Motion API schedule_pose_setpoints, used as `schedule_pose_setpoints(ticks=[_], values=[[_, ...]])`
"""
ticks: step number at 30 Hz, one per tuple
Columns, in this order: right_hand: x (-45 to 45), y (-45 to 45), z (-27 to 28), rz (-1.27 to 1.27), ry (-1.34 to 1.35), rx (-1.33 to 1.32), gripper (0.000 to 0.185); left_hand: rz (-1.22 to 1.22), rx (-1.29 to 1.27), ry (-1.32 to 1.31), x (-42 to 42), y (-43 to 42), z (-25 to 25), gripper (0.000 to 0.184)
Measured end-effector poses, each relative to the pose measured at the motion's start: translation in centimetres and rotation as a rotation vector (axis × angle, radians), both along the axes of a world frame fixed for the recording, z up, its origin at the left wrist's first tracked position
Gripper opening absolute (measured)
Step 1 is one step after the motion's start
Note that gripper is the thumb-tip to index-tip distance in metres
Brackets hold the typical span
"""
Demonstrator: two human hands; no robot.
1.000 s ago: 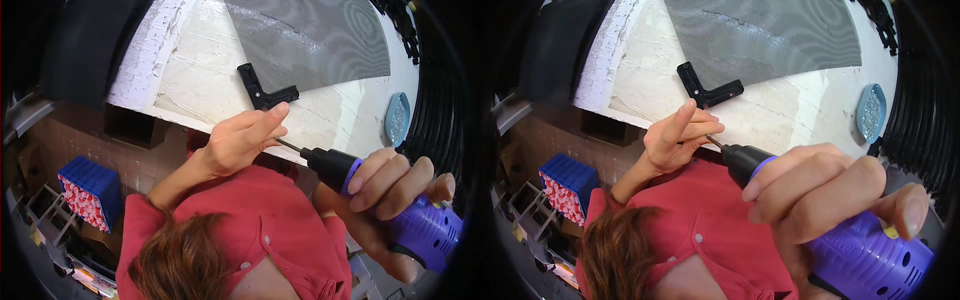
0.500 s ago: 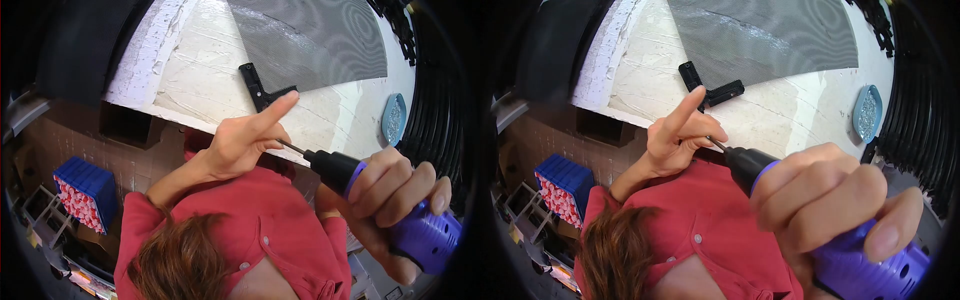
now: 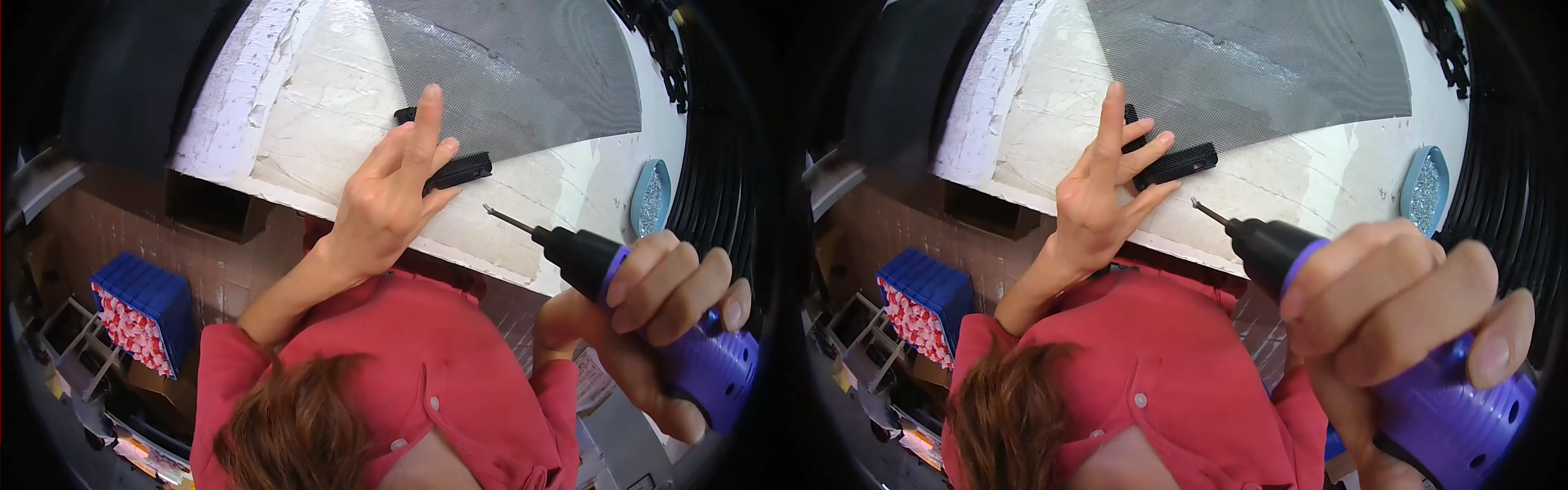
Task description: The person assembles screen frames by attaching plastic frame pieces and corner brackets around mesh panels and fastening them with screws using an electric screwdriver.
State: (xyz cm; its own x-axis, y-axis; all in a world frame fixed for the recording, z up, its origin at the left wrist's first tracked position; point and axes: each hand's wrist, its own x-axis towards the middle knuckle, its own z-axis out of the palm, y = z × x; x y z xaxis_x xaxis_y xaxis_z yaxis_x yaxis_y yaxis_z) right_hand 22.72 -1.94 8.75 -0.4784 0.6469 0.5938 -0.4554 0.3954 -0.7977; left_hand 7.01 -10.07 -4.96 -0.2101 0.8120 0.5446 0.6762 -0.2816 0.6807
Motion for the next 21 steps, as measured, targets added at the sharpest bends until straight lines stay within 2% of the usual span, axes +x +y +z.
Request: schedule_pose_setpoints(ticks=[1,3,5,10,21], values=[[-0.7,0.7,-0.1,0.125,0.030,-0.055,0.074,0.000,-0.001,-0.001,0.0,0.0,0.0,0.071],[-1.3,0.9,-0.3,0.091,-0.036,-0.069,0.075,-0.005,-0.015,-0.022,-0.1,0.0,0.1,0.074],[-2.4,1.8,-0.9,0.148,-0.004,-0.087,0.078,-0.033,-0.019,-0.054,-0.5,0.3,0.1,0.074],[-4.5,2.7,-1.3,0.283,-0.181,0.023,0.088,-0.103,-0.093,-0.135,-1.3,0.3,0.5,0.073],[-4.4,2.6,-1.7,0.183,-0.135,0.023,0.084,-0.074,-0.066,-0.125,-0.9,0.2,0.2,0.068]])
